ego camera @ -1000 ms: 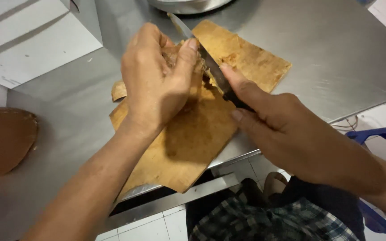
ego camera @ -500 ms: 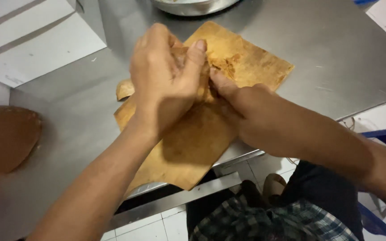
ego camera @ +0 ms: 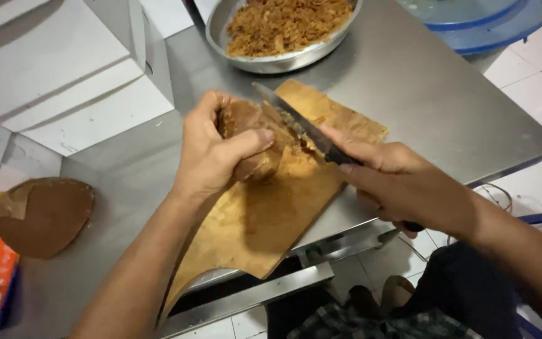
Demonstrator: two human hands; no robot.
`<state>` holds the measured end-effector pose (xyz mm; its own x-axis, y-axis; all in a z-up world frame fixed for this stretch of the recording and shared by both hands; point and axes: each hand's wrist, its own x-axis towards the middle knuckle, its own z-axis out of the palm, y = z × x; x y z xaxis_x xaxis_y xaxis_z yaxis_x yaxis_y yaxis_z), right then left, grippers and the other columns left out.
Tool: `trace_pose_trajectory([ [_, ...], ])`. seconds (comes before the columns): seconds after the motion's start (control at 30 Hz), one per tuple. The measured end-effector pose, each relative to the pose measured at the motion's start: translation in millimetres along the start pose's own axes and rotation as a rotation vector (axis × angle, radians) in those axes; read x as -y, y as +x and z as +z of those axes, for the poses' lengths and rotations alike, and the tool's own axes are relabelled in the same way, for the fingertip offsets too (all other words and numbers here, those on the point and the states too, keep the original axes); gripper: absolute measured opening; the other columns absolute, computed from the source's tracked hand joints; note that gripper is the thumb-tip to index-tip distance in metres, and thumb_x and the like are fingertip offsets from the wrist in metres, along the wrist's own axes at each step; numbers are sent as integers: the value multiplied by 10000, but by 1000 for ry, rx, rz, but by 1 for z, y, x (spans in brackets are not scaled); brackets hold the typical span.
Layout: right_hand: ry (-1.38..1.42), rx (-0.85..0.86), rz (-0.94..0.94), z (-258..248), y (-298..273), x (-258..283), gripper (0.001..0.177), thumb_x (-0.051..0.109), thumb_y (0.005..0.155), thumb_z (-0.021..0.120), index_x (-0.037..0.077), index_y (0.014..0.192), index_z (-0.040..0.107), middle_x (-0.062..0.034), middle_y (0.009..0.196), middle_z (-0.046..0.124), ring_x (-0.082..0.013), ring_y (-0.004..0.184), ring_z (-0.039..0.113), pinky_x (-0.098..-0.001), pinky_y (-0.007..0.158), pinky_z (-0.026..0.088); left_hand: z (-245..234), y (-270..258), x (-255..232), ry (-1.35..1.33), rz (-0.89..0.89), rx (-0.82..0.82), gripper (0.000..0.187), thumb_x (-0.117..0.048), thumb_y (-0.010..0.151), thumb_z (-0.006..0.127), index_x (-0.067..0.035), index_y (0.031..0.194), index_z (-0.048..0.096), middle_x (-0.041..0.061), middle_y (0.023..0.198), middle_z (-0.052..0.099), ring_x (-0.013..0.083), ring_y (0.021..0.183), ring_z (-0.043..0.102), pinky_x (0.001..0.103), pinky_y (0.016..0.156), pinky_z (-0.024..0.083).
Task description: Shaving a block of palm sugar into small pieces on a wooden cutting board using a knife
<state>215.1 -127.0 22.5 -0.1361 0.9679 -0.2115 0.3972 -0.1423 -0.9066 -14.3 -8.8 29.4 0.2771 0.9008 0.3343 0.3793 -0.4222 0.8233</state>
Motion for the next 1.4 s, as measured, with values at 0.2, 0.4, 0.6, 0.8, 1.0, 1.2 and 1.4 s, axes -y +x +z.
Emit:
trace_pose_trajectory([
  [0.2,138,-29,134,5,-7,16,703,325,966,526,473,1646,427,-30,508,339,-148,347,353,-322,291,346,-8,-3,-18,350,-285,187,367,-437,691,722,-162,847,537,42,989,509,175,898,468,347,746,354],
  [0.4,159,-21,51,9,-3,2,678,303,982,504,427,1643,415,25,479,347,-108,318,323,-301,270,307,9,-24,-18,607,-183,144,574,-575,881,506,-194,1310,503,147,1194,545,335,1254,482,538,1042,321],
  [0.6,-157,-12,-26,21,-4,5,693,377,1006,408,396,1688,290,-36,697,694,-131,516,522,-300,498,422,22,-13,-37,452,-480,9,289,-343,720,570,-126,875,460,38,994,492,211,946,482,409,773,369],
  [0.8,-235,-79,-349,38,0,-12,683,204,988,462,189,1633,237,-92,1531,572,-328,904,816,-364,795,562,25,-10,-3,615,-121,-39,382,-409,942,562,-45,862,483,132,884,553,326,853,521,497,721,390],
  [1.0,-311,139,65,35,1,15,803,244,1027,377,363,1732,12,-177,691,681,-297,566,630,-402,596,469,28,-6,-3,629,-146,-77,350,-373,883,553,-41,814,464,117,783,550,330,727,528,510,648,377],
  [1.2,-400,58,-113,46,24,1,795,92,920,368,181,1676,136,-149,1666,285,-329,1448,390,-471,1071,375,27,-6,8,666,31,-74,339,-315,914,563,-15,818,438,159,807,513,358,781,496,517,681,365],
  [1.4,-278,76,41,33,17,10,652,435,1005,353,309,1644,315,-76,1443,629,-259,1298,607,-358,1009,460,27,-6,3,639,-2,-81,333,-328,912,519,-11,836,449,173,833,529,379,814,513,531,700,371],
])
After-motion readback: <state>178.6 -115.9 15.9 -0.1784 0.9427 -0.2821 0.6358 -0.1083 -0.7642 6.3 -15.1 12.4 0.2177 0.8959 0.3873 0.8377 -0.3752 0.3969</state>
